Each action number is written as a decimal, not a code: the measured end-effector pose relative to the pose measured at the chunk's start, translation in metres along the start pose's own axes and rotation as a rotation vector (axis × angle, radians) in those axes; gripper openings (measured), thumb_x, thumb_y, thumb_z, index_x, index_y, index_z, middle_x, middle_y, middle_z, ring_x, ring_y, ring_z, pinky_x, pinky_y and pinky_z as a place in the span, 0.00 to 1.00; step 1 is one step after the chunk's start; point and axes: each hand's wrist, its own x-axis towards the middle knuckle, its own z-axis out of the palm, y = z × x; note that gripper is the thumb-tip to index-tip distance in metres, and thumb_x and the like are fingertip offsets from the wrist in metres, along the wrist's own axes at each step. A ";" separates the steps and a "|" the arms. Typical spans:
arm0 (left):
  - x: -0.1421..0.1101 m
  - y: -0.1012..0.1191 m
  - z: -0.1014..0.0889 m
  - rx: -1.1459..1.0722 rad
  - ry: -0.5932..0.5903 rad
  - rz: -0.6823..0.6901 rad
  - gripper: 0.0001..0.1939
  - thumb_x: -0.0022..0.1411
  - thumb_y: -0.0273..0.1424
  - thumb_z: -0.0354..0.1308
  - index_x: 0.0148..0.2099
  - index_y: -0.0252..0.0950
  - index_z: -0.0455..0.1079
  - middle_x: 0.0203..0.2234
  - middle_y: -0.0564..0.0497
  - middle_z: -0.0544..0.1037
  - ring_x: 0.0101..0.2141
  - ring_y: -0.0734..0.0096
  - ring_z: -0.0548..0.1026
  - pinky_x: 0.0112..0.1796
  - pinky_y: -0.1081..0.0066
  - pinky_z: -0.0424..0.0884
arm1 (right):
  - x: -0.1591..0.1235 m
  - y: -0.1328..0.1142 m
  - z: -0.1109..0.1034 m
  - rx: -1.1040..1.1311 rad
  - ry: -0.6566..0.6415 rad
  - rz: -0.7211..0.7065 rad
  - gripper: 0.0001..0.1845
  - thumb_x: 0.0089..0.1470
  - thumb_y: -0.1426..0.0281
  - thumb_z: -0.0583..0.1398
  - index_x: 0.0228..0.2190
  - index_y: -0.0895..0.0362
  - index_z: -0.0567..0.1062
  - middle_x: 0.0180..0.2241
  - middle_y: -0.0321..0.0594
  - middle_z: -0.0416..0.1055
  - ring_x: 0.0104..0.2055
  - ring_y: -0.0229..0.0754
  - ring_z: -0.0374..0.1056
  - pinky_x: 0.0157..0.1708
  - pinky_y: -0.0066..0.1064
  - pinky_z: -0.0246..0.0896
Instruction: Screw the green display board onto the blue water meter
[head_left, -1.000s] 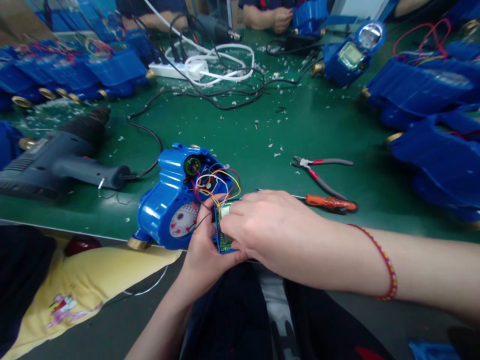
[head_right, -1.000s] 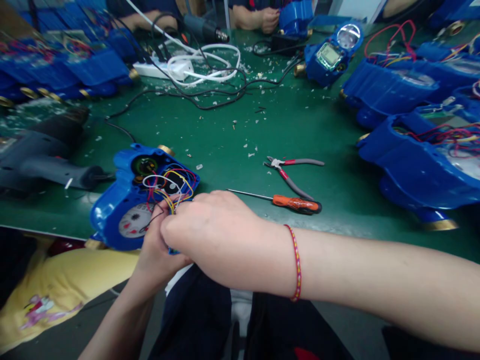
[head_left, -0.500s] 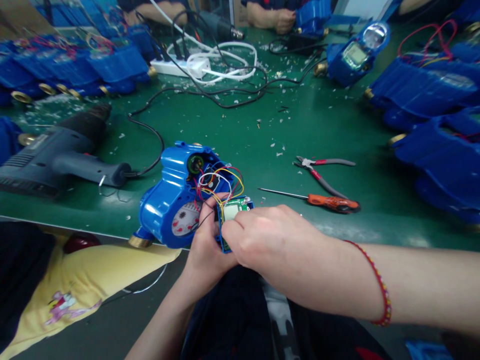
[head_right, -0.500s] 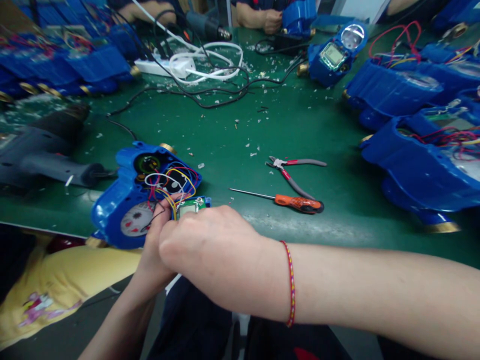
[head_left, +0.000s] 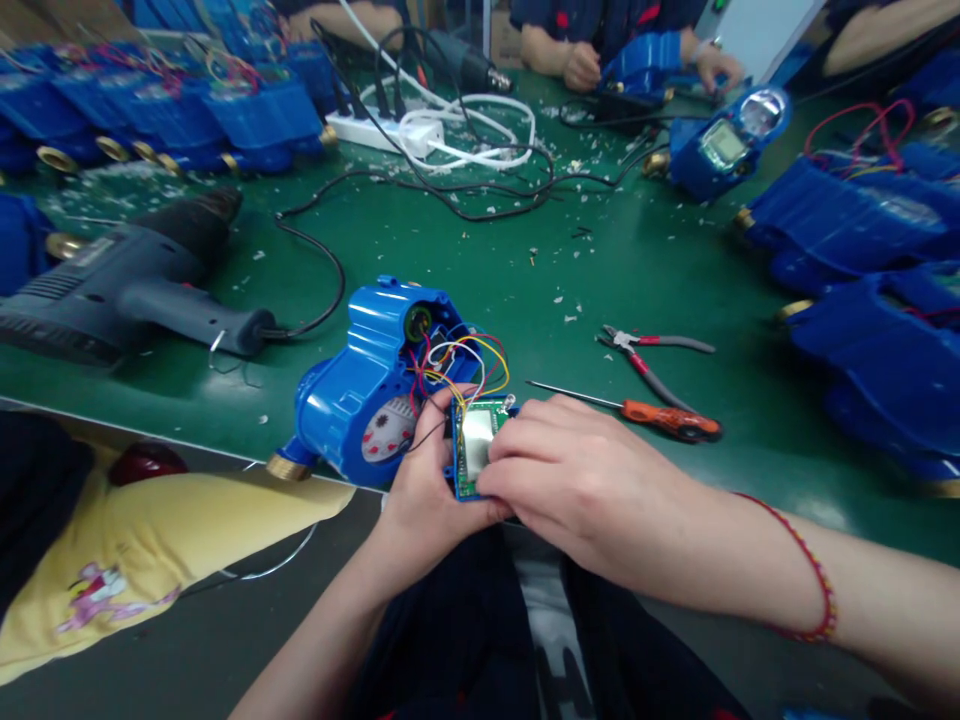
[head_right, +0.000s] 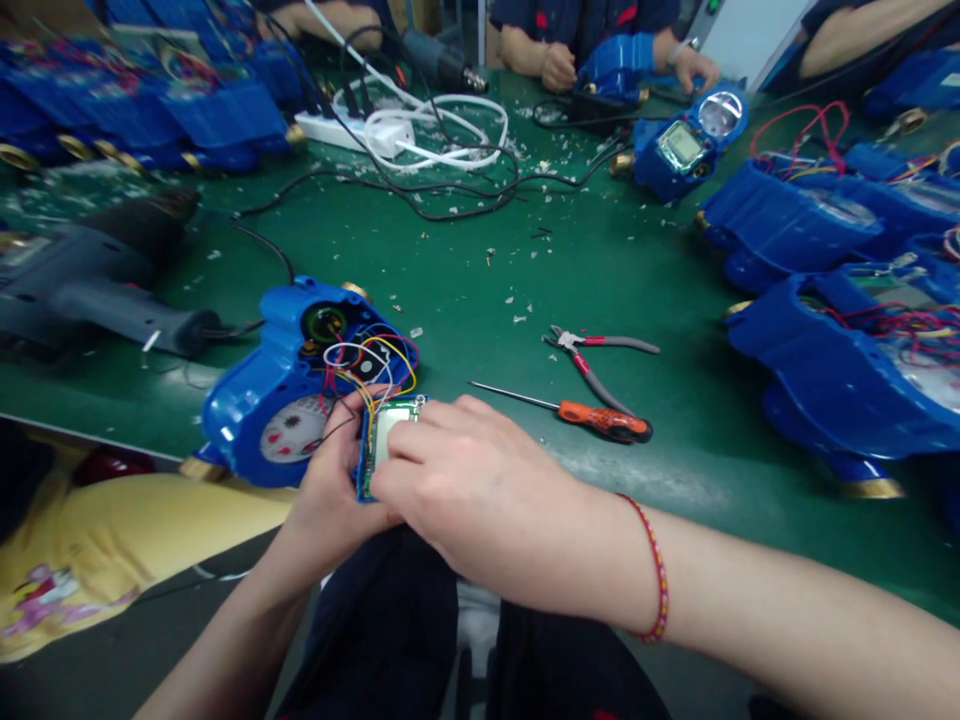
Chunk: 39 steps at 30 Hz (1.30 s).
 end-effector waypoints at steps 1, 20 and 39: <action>0.000 0.001 0.000 -0.023 -0.007 -0.016 0.42 0.40 0.34 0.75 0.55 0.42 0.59 0.54 0.46 0.68 0.45 0.62 0.76 0.43 0.68 0.74 | 0.001 0.000 -0.001 -0.008 -0.023 -0.026 0.11 0.60 0.79 0.54 0.32 0.60 0.76 0.33 0.41 0.70 0.36 0.43 0.62 0.34 0.35 0.52; 0.000 -0.003 0.001 -0.026 0.006 0.023 0.39 0.38 0.35 0.76 0.52 0.41 0.63 0.54 0.46 0.66 0.52 0.55 0.72 0.54 0.59 0.69 | 0.013 -0.005 -0.013 0.056 -0.200 -0.008 0.07 0.56 0.83 0.56 0.32 0.61 0.68 0.34 0.41 0.67 0.35 0.40 0.59 0.36 0.32 0.56; 0.002 0.005 0.004 -0.066 0.029 0.047 0.24 0.54 0.28 0.56 0.54 0.39 0.60 0.42 0.50 0.78 0.45 0.65 0.78 0.42 0.70 0.77 | 0.031 -0.001 -0.008 -0.329 -0.258 -0.324 0.13 0.62 0.77 0.52 0.28 0.60 0.73 0.30 0.41 0.70 0.31 0.43 0.66 0.28 0.35 0.62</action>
